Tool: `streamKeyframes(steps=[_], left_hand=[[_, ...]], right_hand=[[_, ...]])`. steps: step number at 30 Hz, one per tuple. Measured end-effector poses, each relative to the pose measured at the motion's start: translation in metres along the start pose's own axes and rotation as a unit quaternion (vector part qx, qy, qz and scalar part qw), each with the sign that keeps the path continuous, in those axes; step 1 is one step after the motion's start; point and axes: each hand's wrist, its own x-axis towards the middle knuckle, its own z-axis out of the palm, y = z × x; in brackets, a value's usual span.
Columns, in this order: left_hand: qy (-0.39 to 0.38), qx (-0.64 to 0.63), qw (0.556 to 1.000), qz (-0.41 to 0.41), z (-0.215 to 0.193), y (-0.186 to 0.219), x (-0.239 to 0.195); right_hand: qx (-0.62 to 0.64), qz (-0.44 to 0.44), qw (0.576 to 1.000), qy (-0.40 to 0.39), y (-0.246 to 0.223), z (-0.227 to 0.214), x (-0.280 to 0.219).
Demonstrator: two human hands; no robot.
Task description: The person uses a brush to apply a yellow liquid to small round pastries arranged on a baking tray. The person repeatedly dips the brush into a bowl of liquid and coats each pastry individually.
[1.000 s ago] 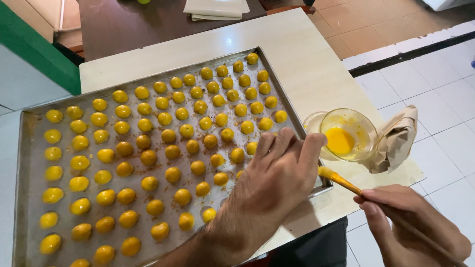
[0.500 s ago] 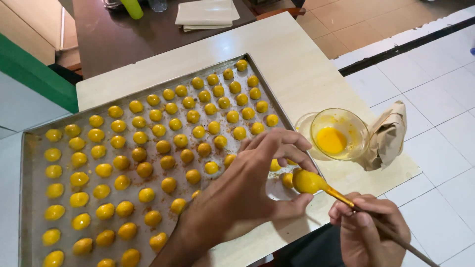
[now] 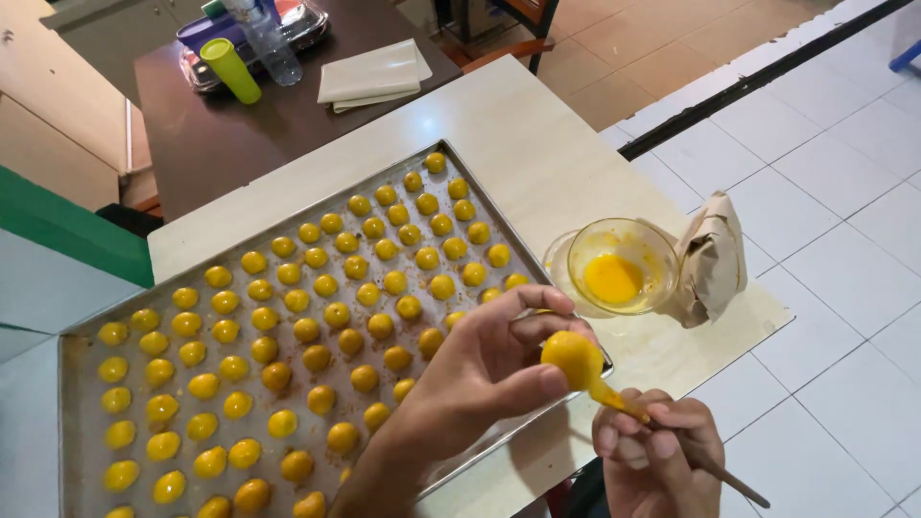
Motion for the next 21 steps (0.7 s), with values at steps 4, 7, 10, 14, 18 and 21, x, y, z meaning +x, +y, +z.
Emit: streamKeyframes(steps=[4, 7, 10, 14, 18, 21], left_hand=[[0.01, -0.096, 0.995, -0.026, -0.002, -0.021, 0.004], [0.053, -0.132, 0.987, -0.067, 0.003, -0.029, 0.004], [0.07, -0.151, 0.983, -0.076, 0.006, -0.031, 0.004], [0.024, -0.061, 0.997, -0.05, 0.01, -0.022, 0.004], [0.026, 0.103, 0.994, -0.001, 0.011, -0.009, 0.002], [0.044, 0.064, 0.997, -0.021, 0.012, 0.0, 0.001]], right_hand=[[-0.021, -0.015, 0.999, 0.02, 0.003, 0.0, -0.001], [-0.061, -0.047, 0.997, 0.001, 0.002, -0.004, 0.001], [-0.063, -0.061, 0.996, 0.017, -0.005, -0.008, 0.004], [-0.086, -0.057, 0.994, 0.032, -0.017, -0.012, 0.009], [-0.143, -0.073, 0.986, 0.046, -0.024, -0.013, 0.011], [-0.152, -0.092, 0.984, 0.021, -0.033, -0.002, 0.016]])
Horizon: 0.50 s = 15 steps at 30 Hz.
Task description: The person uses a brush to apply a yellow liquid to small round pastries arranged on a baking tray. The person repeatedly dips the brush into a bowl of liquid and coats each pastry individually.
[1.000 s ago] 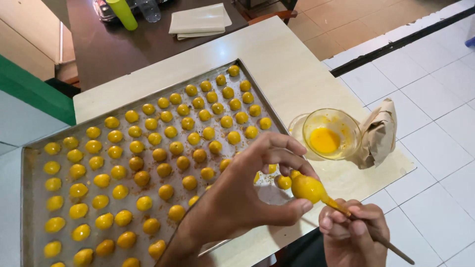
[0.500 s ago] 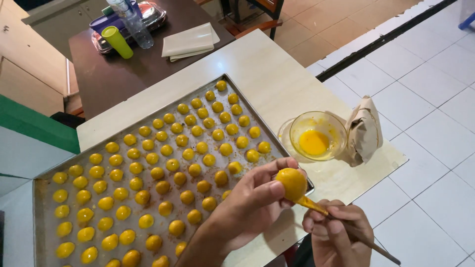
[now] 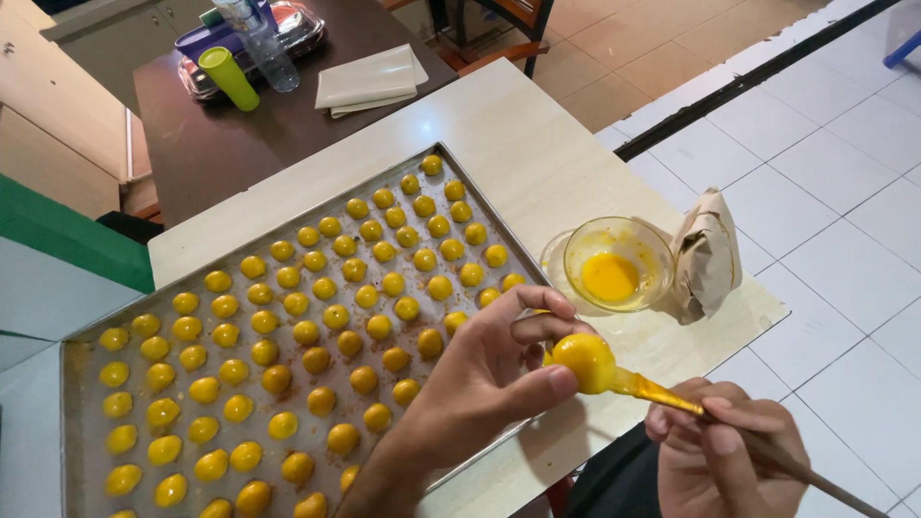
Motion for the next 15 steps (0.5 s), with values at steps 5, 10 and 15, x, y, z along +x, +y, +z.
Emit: streamKeyframes(steps=[5, 10, 15], left_hand=[[-0.026, -0.043, 0.998, -0.046, -0.009, 0.001, 0.001], [-0.053, -0.105, 0.992, -0.047, -0.017, -0.021, 0.008], [-0.028, -0.171, 0.984, -0.049, -0.015, -0.029, 0.009]], right_hand=[[-0.189, -0.077, 0.979, -0.026, -0.021, 0.007, 0.01], [-0.3, -0.151, 0.94, -0.061, -0.024, 0.025, 0.022], [-0.376, -0.128, 0.912, -0.105, -0.036, 0.028, 0.014]])
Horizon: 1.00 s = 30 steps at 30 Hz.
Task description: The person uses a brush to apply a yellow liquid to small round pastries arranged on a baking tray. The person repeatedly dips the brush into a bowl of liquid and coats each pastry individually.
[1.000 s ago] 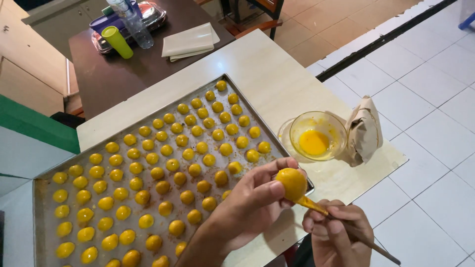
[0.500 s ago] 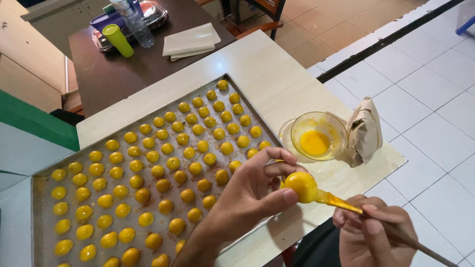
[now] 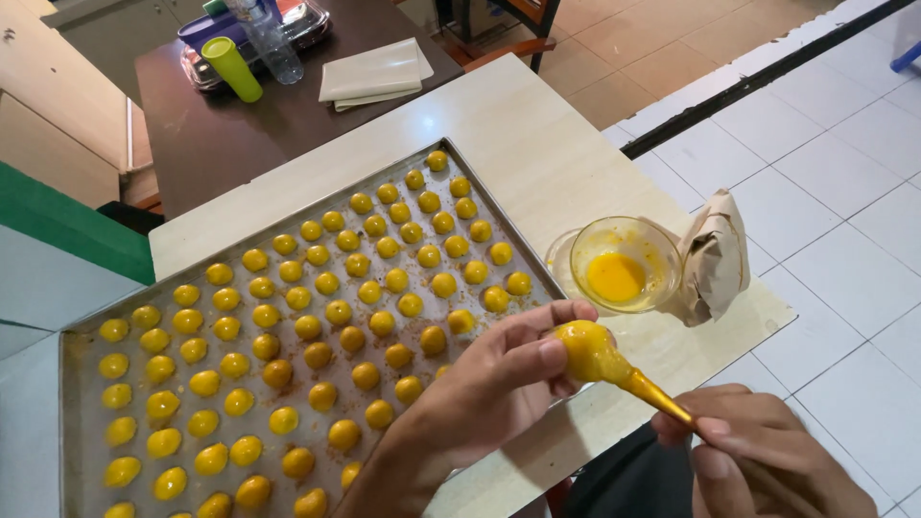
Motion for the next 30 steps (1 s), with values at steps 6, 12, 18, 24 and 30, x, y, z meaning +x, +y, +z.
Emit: streamKeyframes(steps=[6, 12, 18, 24, 30], left_hand=[[0.04, -0.05, 0.997, -0.041, -0.006, -0.007, 0.003], [0.126, 0.121, 0.984, -0.044, 0.014, 0.03, 0.0], [0.243, 0.574, 0.765, 0.16, 0.015, 0.041, -0.005], [0.224, 0.574, 0.77, 0.165, 0.009, 0.037, -0.004], [0.252, 0.603, 0.744, 0.139, 0.001, 0.032, -0.001]], right_hand=[[0.0, -0.029, 0.997, -0.066, 0.019, -0.024, -0.001], [-0.154, 0.113, 0.981, -0.007, -0.002, -0.013, 0.047], [-0.233, 0.225, 0.927, -0.192, 0.055, -0.004, 0.081], [-0.283, 0.272, 0.887, -0.241, 0.089, 0.017, 0.082], [-0.295, 0.232, 0.89, -0.259, 0.113, 0.024, 0.08]])
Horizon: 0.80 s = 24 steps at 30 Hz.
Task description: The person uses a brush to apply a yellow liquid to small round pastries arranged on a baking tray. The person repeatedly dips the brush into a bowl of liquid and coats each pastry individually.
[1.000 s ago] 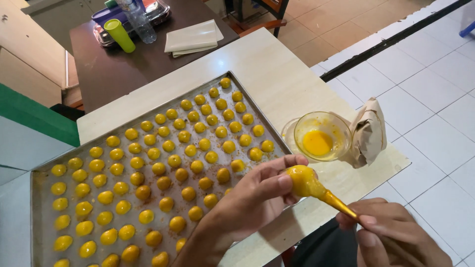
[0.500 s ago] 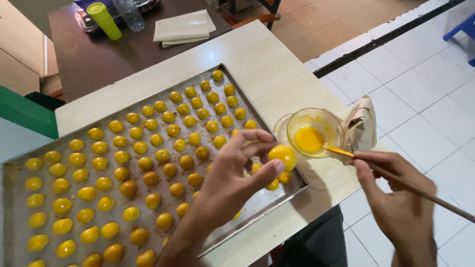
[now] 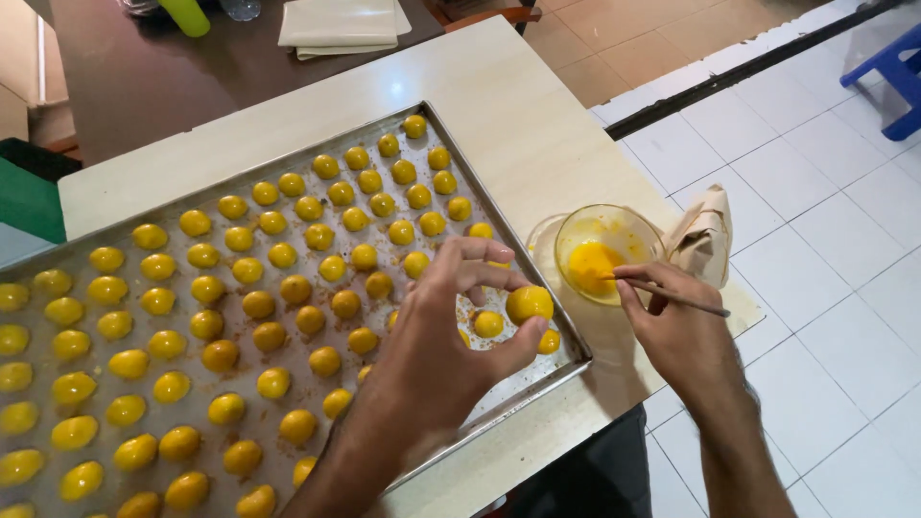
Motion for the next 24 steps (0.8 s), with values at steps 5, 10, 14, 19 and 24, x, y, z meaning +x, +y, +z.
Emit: streamKeyframes(steps=[5, 10, 14, 19, 24], left_hand=[[-0.007, 0.002, 1.0, -0.024, -0.004, 0.003, 0.001], [-0.001, 0.001, 1.0, -0.012, -0.005, 0.001, 0.002], [0.002, -0.025, 1.0, -0.01, -0.006, -0.002, 0.004], [-0.002, -0.037, 0.999, -0.015, -0.006, -0.001, 0.005], [0.001, -0.034, 0.999, -0.034, -0.001, -0.005, 0.007]], right_hand=[[-0.017, 0.009, 1.0, -0.002, 0.002, 0.005, 0.004], [0.026, 0.02, 0.999, 0.032, -0.005, -0.001, -0.008], [0.16, -0.027, 0.974, 0.156, -0.015, 0.001, -0.027], [0.204, -0.056, 0.956, 0.205, -0.006, 0.011, -0.034], [0.232, -0.026, 0.948, 0.215, 0.002, 0.021, -0.039]])
